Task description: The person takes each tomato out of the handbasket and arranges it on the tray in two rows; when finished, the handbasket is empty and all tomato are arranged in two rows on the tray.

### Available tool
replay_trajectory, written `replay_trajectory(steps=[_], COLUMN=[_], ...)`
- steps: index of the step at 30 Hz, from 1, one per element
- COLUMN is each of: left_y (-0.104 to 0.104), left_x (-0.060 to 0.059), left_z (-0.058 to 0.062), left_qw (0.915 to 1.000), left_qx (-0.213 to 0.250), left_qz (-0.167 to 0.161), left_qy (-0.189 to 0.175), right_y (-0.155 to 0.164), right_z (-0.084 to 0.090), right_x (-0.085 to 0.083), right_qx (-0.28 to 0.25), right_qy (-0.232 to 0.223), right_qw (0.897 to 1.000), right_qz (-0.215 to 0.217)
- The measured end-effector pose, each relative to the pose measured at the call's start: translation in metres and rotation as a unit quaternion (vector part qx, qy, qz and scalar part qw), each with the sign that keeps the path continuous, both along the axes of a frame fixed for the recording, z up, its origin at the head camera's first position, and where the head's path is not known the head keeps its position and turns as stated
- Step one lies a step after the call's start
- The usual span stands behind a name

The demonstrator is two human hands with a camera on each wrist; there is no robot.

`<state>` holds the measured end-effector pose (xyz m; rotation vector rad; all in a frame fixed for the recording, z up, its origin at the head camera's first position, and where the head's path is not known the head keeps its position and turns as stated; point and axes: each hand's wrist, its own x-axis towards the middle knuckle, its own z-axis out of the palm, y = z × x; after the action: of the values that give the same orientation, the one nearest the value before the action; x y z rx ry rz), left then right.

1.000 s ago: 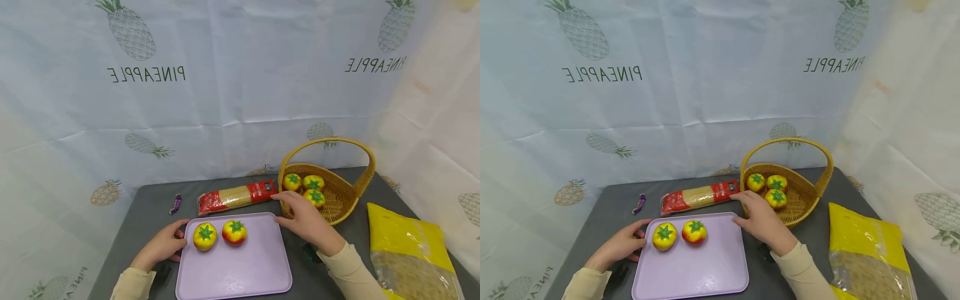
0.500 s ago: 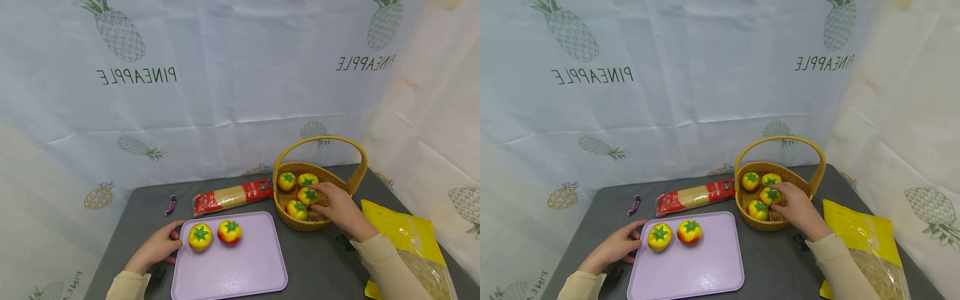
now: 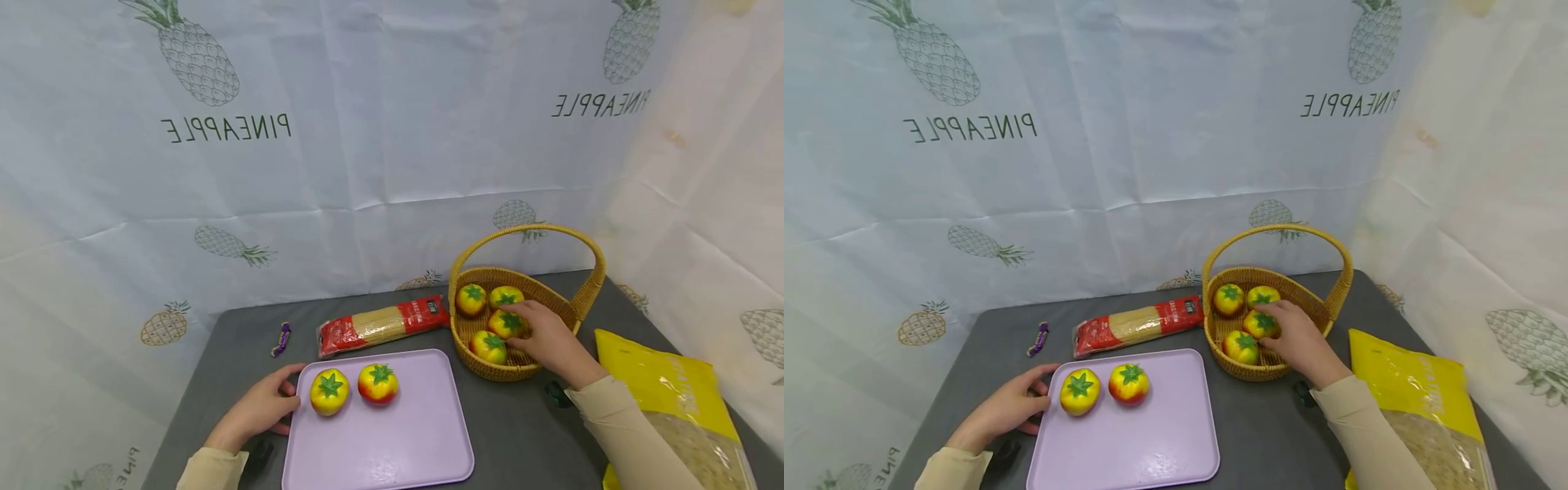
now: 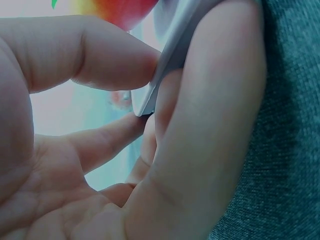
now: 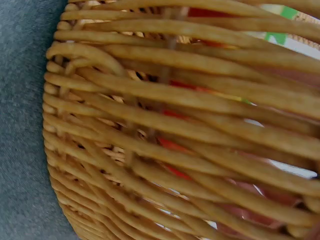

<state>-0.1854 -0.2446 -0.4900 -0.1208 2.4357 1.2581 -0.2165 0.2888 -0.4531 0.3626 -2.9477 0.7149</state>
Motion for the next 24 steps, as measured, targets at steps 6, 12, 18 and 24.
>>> replay_trajectory(steps=[6,12,18,24], left_y=[0.0023,0.0015,0.0013,0.0012], left_x=[-0.0001,0.0002,0.0006,0.0004], left_z=[0.0007,0.0011,0.0016,0.0018], left_qw=[0.9999,0.9999,0.9998,0.9998], left_qx=[-0.008,-0.013,-0.016,-0.016], left_qz=[0.009,0.007,0.013,0.012], left_qy=[-0.004,-0.002,-0.005,-0.005], right_y=[0.0004,-0.0010,-0.0011,0.0005], right_z=[-0.0041,-0.0036,-0.0019,0.0032], right_x=[-0.0014,-0.0025,-0.0029,-0.0012], right_qx=[0.009,0.009,0.015,0.015], right_qy=[-0.008,-0.010,-0.006,-0.010], right_qw=[1.000,1.000,1.000,1.000], right_qz=[-0.011,-0.010,-0.011,-0.016])
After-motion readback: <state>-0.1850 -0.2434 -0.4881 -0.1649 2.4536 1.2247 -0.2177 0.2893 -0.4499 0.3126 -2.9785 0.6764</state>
